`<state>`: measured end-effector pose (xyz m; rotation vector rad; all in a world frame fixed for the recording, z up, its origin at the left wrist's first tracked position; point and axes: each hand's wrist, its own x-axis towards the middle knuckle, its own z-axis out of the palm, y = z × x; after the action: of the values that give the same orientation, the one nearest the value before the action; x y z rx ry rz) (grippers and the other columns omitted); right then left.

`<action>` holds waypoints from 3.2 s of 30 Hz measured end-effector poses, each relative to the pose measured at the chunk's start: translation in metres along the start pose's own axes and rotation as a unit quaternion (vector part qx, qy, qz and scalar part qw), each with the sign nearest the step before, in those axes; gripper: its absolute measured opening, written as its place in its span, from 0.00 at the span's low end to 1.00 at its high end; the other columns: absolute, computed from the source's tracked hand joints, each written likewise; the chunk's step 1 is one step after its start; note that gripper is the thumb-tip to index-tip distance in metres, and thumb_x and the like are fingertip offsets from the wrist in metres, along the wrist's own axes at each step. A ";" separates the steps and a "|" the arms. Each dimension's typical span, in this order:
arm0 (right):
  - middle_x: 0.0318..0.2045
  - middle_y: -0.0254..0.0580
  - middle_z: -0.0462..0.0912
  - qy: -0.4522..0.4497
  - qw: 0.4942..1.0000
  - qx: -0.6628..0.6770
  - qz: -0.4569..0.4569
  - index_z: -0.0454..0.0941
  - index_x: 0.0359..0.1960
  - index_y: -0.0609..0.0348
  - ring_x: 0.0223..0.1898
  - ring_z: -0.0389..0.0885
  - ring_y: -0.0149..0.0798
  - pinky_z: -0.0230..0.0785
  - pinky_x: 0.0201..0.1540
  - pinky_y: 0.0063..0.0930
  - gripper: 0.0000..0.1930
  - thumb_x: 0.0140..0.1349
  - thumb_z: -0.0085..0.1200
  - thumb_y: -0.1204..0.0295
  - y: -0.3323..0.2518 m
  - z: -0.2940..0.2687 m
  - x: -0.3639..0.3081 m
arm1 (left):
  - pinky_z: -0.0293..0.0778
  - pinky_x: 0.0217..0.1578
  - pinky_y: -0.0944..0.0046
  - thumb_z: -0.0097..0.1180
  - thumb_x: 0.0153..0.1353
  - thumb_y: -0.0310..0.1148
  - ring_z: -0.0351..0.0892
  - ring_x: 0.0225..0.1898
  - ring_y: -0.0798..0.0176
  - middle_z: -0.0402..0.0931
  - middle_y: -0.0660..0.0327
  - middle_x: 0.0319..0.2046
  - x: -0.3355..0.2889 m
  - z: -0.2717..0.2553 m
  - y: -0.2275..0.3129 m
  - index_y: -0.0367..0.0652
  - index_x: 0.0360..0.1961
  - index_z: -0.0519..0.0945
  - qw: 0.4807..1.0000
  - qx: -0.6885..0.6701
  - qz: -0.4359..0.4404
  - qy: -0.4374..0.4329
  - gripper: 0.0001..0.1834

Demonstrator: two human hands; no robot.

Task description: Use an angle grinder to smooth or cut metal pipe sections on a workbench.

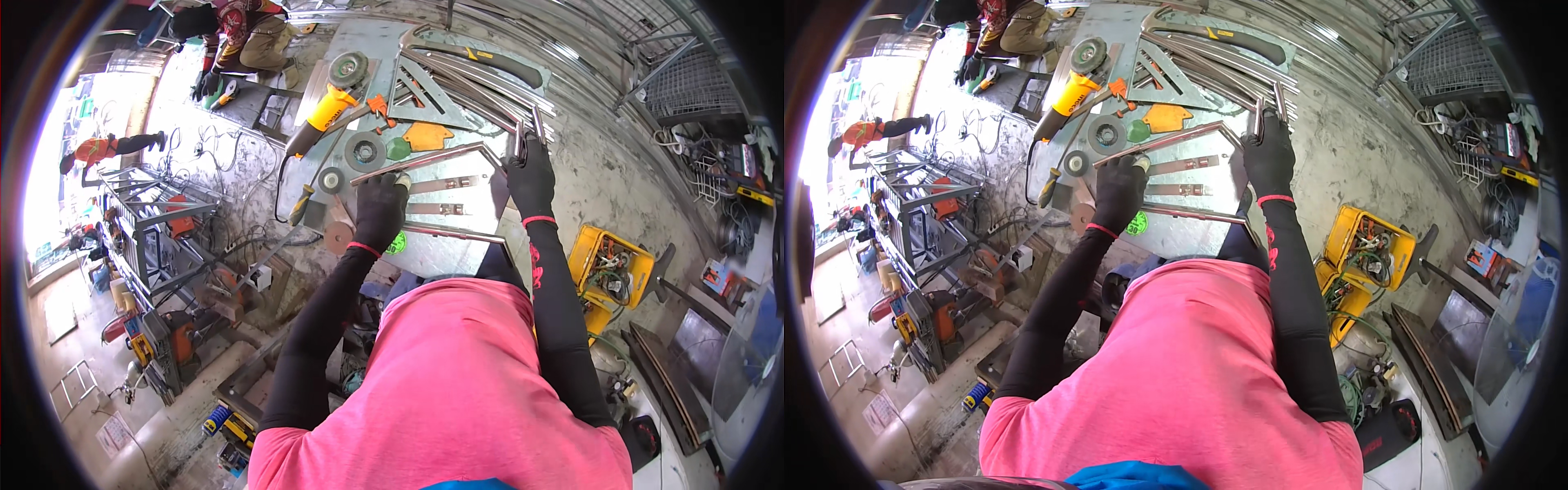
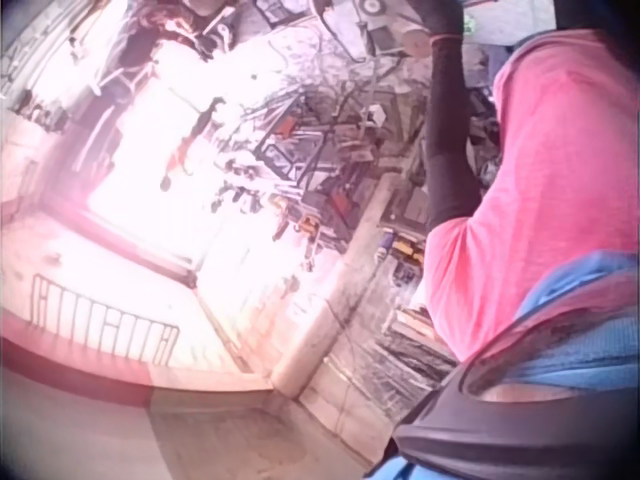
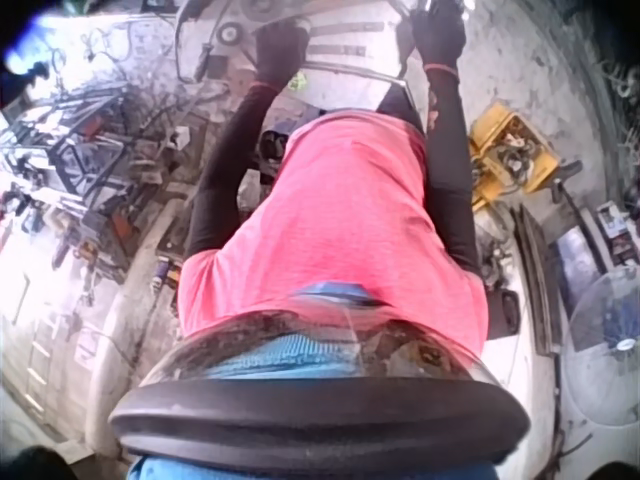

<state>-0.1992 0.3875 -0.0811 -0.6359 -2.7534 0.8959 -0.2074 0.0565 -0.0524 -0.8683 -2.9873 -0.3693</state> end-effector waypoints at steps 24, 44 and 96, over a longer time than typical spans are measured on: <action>0.43 0.45 0.86 0.011 0.999 -0.005 0.033 0.89 0.53 0.50 0.43 0.89 0.53 0.81 0.46 0.51 0.22 0.59 0.79 0.60 0.000 0.000 -0.065 | 0.73 0.46 0.43 0.69 0.66 0.38 0.82 0.47 0.48 0.81 0.57 0.45 0.039 0.002 0.003 0.49 0.51 0.88 0.990 0.143 -0.008 -0.007 0.15; 0.34 0.45 0.88 -0.165 0.974 0.112 0.108 0.82 0.61 0.52 0.33 0.88 0.44 0.79 0.37 0.42 0.17 0.78 0.61 0.59 0.077 -0.064 -0.106 | 0.73 0.54 0.45 0.63 0.67 0.31 0.81 0.51 0.49 0.82 0.57 0.47 0.016 0.009 -0.008 0.47 0.52 0.88 0.997 0.071 0.038 0.010 0.13; 0.41 0.40 0.89 -0.138 0.970 0.175 0.094 0.82 0.65 0.57 0.42 0.86 0.32 0.79 0.50 0.30 0.19 0.81 0.62 0.60 0.073 -0.046 -0.067 | 0.88 0.42 0.50 0.65 0.75 0.41 0.93 0.43 0.45 0.91 0.49 0.49 0.051 -0.069 -0.028 0.45 0.63 0.85 0.997 0.007 0.073 -0.004 0.20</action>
<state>-0.1010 0.4346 -0.0901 -0.7627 -2.6855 1.5773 -0.2689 0.0450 0.0122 -1.0801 -2.9064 -0.3414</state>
